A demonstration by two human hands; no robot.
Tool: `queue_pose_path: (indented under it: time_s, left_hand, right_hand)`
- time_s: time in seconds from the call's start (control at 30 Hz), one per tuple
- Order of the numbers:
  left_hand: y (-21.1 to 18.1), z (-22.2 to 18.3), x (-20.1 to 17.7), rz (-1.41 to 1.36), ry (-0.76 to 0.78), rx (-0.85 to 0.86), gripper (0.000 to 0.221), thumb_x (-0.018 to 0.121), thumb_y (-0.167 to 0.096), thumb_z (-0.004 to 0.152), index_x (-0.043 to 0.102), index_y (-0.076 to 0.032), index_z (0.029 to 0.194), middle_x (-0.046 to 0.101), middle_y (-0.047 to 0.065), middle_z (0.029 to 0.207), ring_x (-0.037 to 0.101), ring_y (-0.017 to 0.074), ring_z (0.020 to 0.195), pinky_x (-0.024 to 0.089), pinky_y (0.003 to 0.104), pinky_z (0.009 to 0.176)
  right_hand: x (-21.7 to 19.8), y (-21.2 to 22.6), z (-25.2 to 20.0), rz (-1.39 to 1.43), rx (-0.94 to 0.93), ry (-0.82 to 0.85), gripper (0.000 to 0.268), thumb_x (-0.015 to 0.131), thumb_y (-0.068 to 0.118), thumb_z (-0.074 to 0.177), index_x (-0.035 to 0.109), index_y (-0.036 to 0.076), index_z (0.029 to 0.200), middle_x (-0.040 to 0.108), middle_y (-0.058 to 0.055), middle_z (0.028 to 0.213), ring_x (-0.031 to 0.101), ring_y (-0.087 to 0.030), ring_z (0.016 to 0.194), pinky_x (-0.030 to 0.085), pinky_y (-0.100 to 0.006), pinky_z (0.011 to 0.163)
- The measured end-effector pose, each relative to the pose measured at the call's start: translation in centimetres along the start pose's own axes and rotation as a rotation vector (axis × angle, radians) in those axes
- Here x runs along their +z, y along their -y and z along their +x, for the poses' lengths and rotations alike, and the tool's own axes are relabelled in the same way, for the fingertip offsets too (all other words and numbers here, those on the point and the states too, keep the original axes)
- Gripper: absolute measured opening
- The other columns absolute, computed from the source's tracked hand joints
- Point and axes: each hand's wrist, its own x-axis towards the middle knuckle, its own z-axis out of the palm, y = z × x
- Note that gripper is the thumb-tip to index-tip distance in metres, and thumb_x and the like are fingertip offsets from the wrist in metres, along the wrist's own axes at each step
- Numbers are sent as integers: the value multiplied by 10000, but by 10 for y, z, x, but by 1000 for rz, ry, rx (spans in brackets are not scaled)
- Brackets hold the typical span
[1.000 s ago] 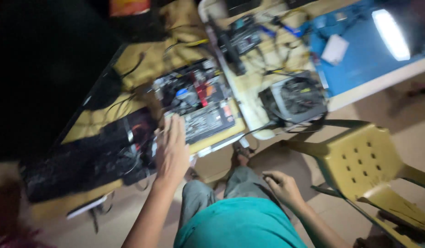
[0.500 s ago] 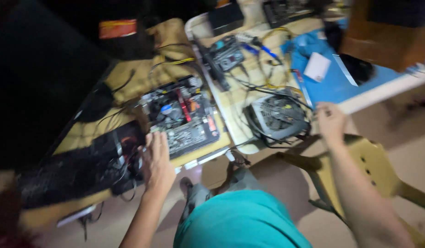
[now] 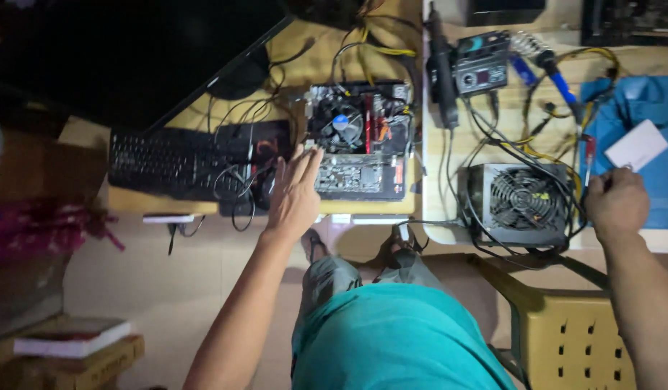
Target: Testing a GPU on a motherboard by connecting power cables and inserting the card into the PCIe slot.
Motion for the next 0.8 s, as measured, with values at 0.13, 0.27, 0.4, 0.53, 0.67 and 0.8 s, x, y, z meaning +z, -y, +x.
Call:
queue_pose_path:
  time_s: [0.13, 0.27, 0.4, 0.53, 0.67, 0.8]
  left_hand:
    - [-19, -27, 1, -154, -312, 0, 721, 567, 190, 902, 518, 24, 1602, 589, 220, 1632, 507, 426, 1552, 425, 532, 1330]
    - [-14, -73, 74, -882, -540, -709, 519, 609, 26, 907, 695, -90, 1405, 723, 100, 1291, 687, 249, 1169, 558, 350, 998]
    - [27, -113, 164, -1703, -338, -1419, 304, 708, -139, 1000, 683, -105, 1301, 730, 153, 1247, 751, 341, 1255, 557, 414, 1056]
    - [57, -126, 198, -1834, -300, -1442, 409, 428, -104, 1118, 544, 28, 1487, 604, 238, 1591, 583, 433, 1507, 492, 543, 1238]
    - [64, -118, 190, -2011, -212, -1405, 645, 360, -236, 1124, 338, 48, 1703, 398, 234, 1781, 416, 416, 1628, 354, 554, 1334]
    - [70, -115, 189, -2092, -136, -1410, 596, 337, -202, 1145, 373, 57, 1681, 370, 179, 1815, 348, 356, 1675, 289, 508, 1381]
  right_hand:
    - [-12, 8, 8, -115, 47, 123, 302, 730, 334, 1225, 785, 58, 1118, 765, -216, 1148, 753, -469, 1011, 597, -582, 774]
    - [-5, 1, 13, -202, 51, 161, 318, 630, 309, 1235, 795, 77, 1094, 813, -212, 1053, 789, -443, 929, 619, -526, 718]
    - [-1, -4, 15, -321, -31, 140, 319, 672, 360, 1188, 820, 94, 1092, 814, -154, 958, 808, -320, 821, 633, -394, 670]
    - [-6, 10, 13, -365, -3, 83, 315, 643, 288, 1324, 778, 127, 1088, 757, -127, 987, 763, -285, 817, 588, -389, 641]
    - [-17, 17, 4, -231, -61, 52, 354, 699, 361, 1188, 902, 236, 1449, 787, -116, 1337, 805, -310, 937, 635, -413, 736]
    - [-11, 13, 9, -61, -168, 11, 285, 683, 242, 1165, 921, 168, 1303, 879, -81, 1276, 798, -325, 1215, 635, -442, 971]
